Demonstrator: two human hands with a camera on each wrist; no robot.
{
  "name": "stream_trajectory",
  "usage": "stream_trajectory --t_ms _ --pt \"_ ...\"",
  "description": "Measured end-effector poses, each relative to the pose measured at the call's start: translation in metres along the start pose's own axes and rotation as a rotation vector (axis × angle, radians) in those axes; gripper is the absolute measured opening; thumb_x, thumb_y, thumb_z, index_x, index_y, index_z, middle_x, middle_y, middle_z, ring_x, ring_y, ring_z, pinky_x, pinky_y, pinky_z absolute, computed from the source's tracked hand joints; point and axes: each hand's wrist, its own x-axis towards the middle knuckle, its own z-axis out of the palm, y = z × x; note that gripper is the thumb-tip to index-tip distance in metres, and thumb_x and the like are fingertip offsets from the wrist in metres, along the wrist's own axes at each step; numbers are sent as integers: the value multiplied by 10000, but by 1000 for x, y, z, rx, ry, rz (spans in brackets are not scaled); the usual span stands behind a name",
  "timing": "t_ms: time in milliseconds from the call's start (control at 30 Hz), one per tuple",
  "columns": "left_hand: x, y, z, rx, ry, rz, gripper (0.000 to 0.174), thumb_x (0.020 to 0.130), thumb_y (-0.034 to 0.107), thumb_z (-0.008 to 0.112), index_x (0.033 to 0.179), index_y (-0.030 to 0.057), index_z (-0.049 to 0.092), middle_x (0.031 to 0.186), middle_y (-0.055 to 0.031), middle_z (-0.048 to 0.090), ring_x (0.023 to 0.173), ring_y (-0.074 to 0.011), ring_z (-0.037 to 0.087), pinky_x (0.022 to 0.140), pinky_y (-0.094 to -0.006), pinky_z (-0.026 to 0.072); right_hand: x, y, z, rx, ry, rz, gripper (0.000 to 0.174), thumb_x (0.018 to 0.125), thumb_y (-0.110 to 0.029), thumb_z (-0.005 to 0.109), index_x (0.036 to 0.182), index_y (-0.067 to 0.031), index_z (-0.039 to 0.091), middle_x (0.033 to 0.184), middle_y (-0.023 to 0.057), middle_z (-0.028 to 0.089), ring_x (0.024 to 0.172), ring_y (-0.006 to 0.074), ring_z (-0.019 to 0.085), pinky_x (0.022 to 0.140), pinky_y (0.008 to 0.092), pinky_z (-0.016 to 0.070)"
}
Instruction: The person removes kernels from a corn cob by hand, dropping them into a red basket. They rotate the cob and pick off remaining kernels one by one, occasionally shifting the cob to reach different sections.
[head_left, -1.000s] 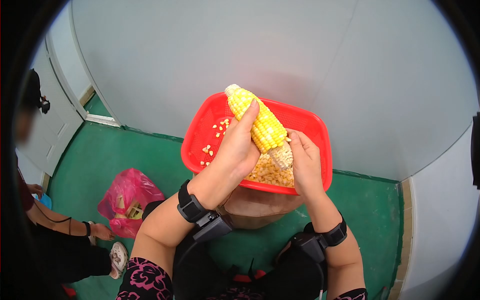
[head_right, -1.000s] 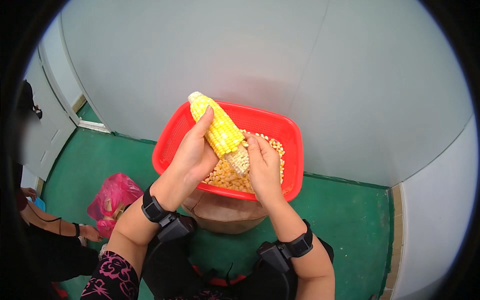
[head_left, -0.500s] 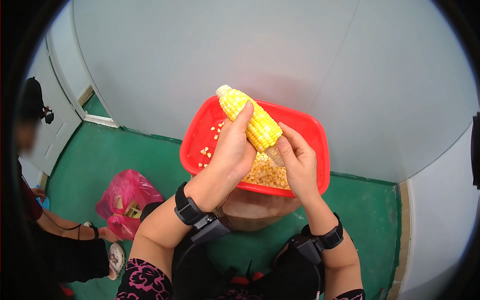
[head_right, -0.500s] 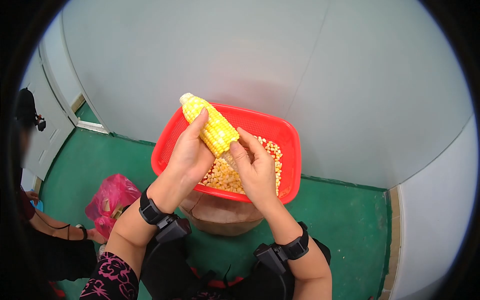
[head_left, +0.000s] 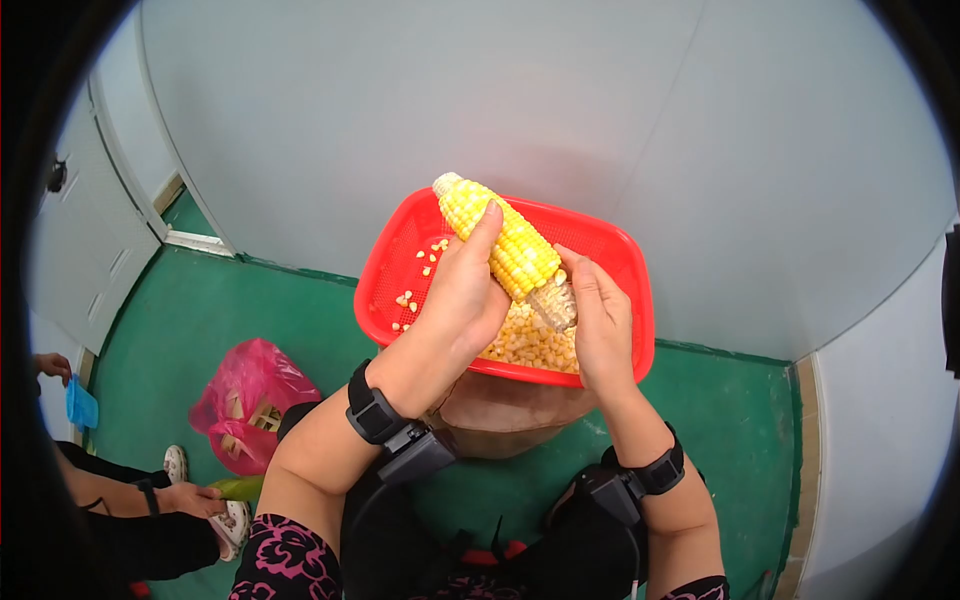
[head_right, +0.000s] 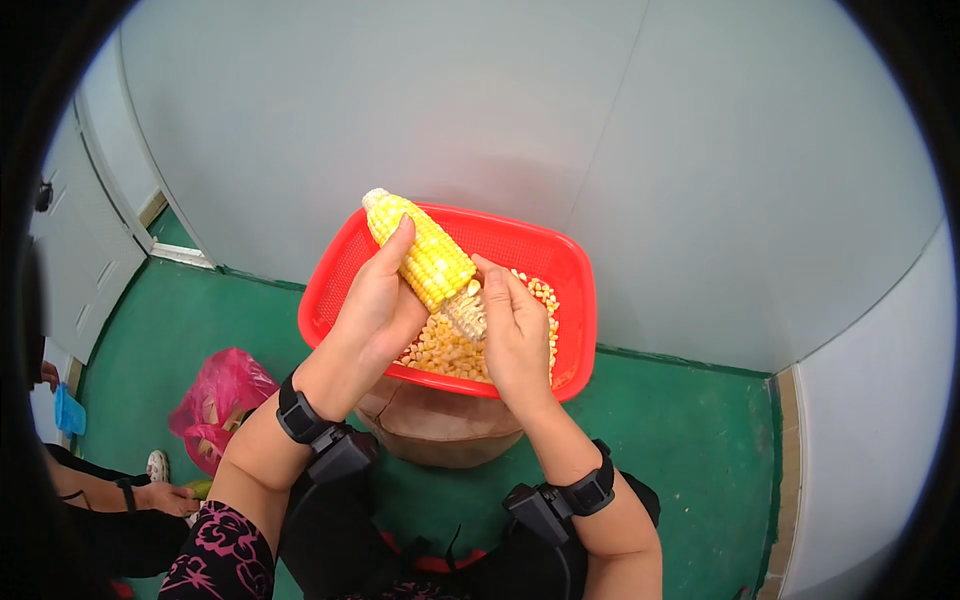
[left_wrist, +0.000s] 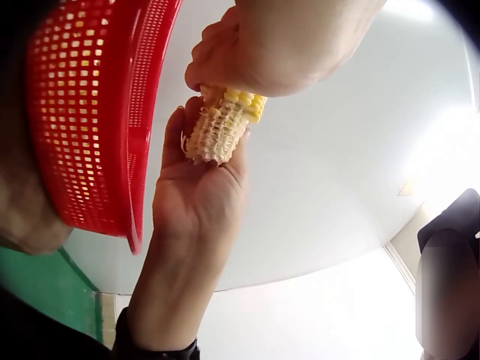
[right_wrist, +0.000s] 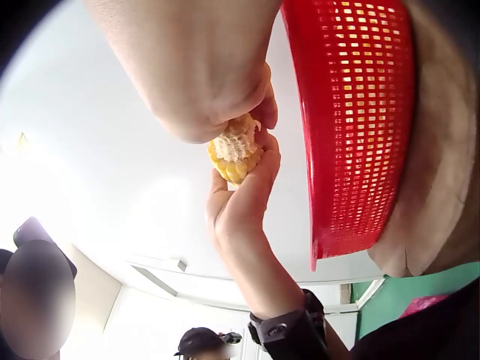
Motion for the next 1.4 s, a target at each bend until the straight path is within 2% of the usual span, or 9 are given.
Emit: stream_trajectory --t_ms 67,167,367,567,600,700,900,1200,1400 --pt "2 0 0 -4 16 7 307 909 270 467 1118 49 429 1069 -66 501 1008 -192 494 908 -371 394 0 -2 4 85 1 10 342 897 -184 501 1147 48 511 970 71 601 915 116 542 800 243 425" --pt "2 1 2 1 40 8 305 907 269 470 1119 54 426 1062 -66 501 1008 -197 495 905 -376 396 -1 2 5 -148 -18 -73 353 874 -164 541 1154 47 500 964 67 598 867 100 548 758 235 437" --pt "3 3 -1 -16 50 3 293 901 245 483 1118 56 424 1054 -66 501 1010 -198 494 901 -382 400 1 -3 3 -28 -28 -20 247 847 -108 570 1052 31 561 929 62 601 784 77 556 696 210 449" --pt "-2 10 5 -1 55 32 302 842 155 580 1081 49 428 1020 -50 493 971 -167 498 864 -345 422 9 5 -15 59 47 189 176 857 -98 535 988 10 580 918 59 598 822 105 557 743 232 451" --pt "-3 11 6 13 75 57 315 820 130 613 1061 43 430 1007 -49 488 953 -157 501 848 -330 430 9 6 -14 -77 50 102 218 866 -119 521 1039 9 559 932 63 593 827 106 555 740 229 448" --pt "-1 11 6 112 126 159 358 781 114 661 1054 56 437 978 -38 499 904 -141 516 799 -310 445 4 -4 -6 8 56 83 330 841 -150 586 1114 21 515 930 90 596 858 126 554 750 251 448" --pt "-6 8 8 167 50 173 317 776 110 667 1012 76 459 894 -10 511 805 -101 521 694 -279 457 -8 -4 8 25 -169 124 415 853 -202 585 1171 39 471 976 102 597 892 125 562 788 248 445" --pt "-5 9 9 141 104 129 297 799 189 654 1007 81 473 893 -10 510 818 -103 510 705 -278 456 -7 0 5 -40 -195 -2 388 884 -182 534 1181 61 476 1023 109 592 925 118 548 804 244 439" --pt "2 7 -4 116 114 42 321 799 207 654 1029 76 473 920 -24 521 853 -134 518 746 -304 456 -8 4 2 -4 -243 107 379 898 -178 503 1194 56 465 1051 94 580 940 112 537 813 240 430"
